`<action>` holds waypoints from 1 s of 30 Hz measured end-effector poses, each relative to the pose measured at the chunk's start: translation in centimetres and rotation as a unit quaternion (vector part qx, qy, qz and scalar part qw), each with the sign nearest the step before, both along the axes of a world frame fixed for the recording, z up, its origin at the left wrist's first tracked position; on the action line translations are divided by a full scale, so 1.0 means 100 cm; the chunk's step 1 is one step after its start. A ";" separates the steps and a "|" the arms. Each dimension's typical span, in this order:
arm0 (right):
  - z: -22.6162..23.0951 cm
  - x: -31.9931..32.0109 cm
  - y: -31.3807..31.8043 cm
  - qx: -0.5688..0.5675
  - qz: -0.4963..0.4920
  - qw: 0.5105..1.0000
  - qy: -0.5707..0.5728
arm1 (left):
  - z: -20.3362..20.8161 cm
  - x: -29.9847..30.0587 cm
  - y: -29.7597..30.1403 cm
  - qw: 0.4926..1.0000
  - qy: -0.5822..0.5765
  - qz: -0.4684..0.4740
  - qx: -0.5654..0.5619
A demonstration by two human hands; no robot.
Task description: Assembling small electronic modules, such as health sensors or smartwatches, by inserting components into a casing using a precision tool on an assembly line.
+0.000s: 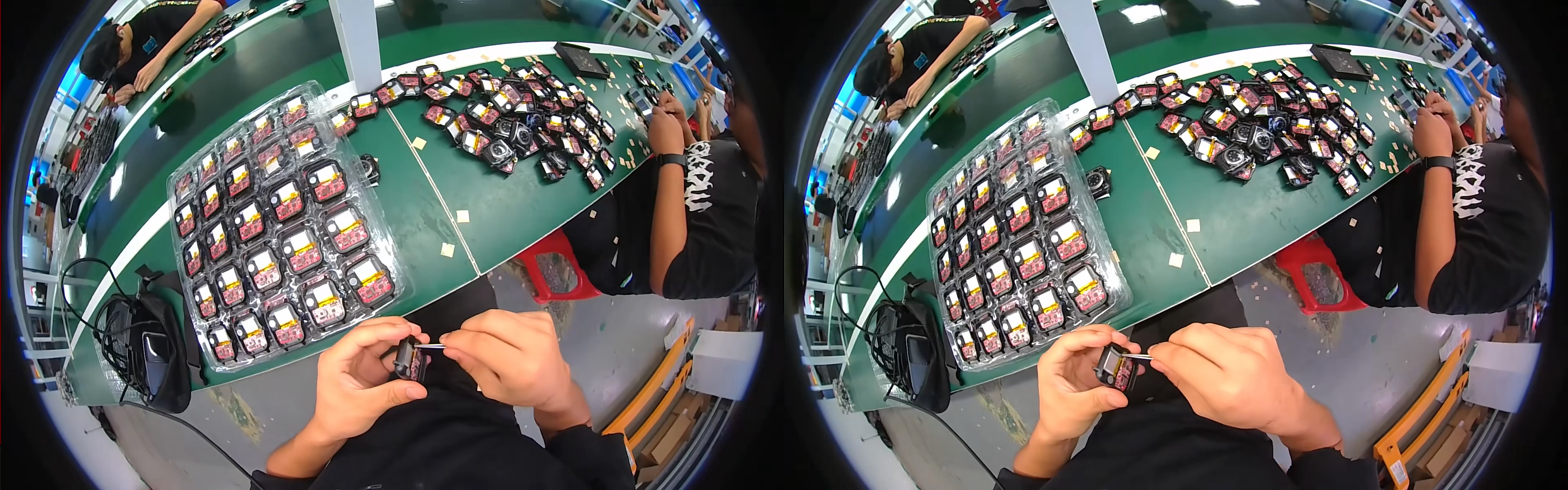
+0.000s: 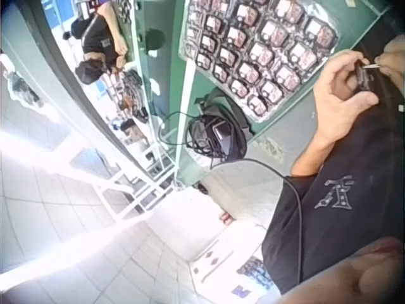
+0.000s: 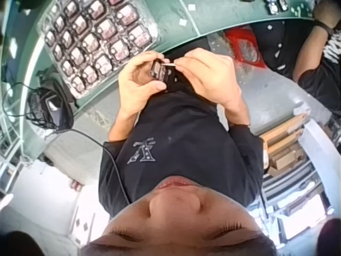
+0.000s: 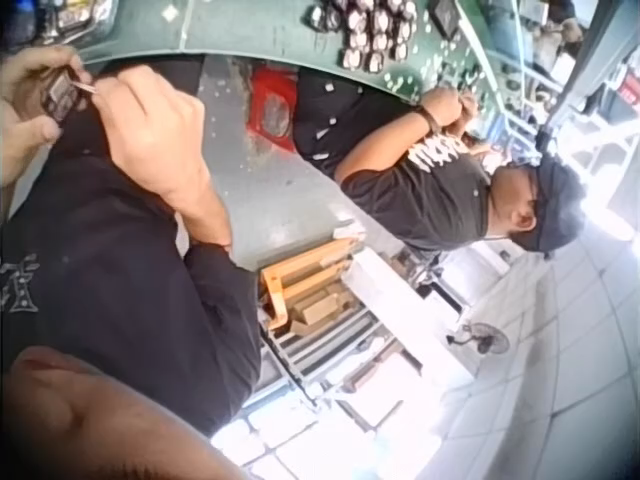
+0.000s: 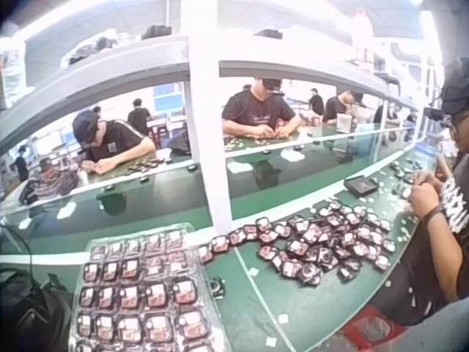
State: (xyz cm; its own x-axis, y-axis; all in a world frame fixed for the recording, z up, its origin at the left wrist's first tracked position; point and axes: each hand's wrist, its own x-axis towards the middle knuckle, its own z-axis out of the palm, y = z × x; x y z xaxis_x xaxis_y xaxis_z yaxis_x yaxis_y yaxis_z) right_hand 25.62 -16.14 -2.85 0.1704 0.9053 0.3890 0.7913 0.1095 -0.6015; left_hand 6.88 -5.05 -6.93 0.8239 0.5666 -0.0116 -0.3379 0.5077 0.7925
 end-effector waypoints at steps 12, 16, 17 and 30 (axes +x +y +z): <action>-0.018 -0.017 -0.001 0.064 -0.051 0.994 0.071 | 0.002 0.003 -0.010 0.996 0.004 0.018 -0.089; -0.018 -0.017 -0.002 0.059 -0.052 0.993 0.091 | 0.003 0.004 -0.011 0.996 0.020 0.010 -0.089; -0.018 -0.018 -0.003 0.060 -0.052 0.993 0.091 | 0.004 0.003 -0.012 0.996 0.012 0.010 -0.093; -0.023 -0.028 -0.010 0.022 -0.072 0.961 0.265 | 0.006 0.006 -0.025 0.983 -0.010 0.041 -0.180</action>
State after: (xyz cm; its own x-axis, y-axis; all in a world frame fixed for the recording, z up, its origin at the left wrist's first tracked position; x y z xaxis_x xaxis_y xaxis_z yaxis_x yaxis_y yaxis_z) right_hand 22.78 -17.18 -5.15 0.4779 0.8419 0.2504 0.3847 0.0556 -0.9213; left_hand 7.45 -7.51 -6.34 0.7783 0.5926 -0.2076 -0.4022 0.7244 0.5598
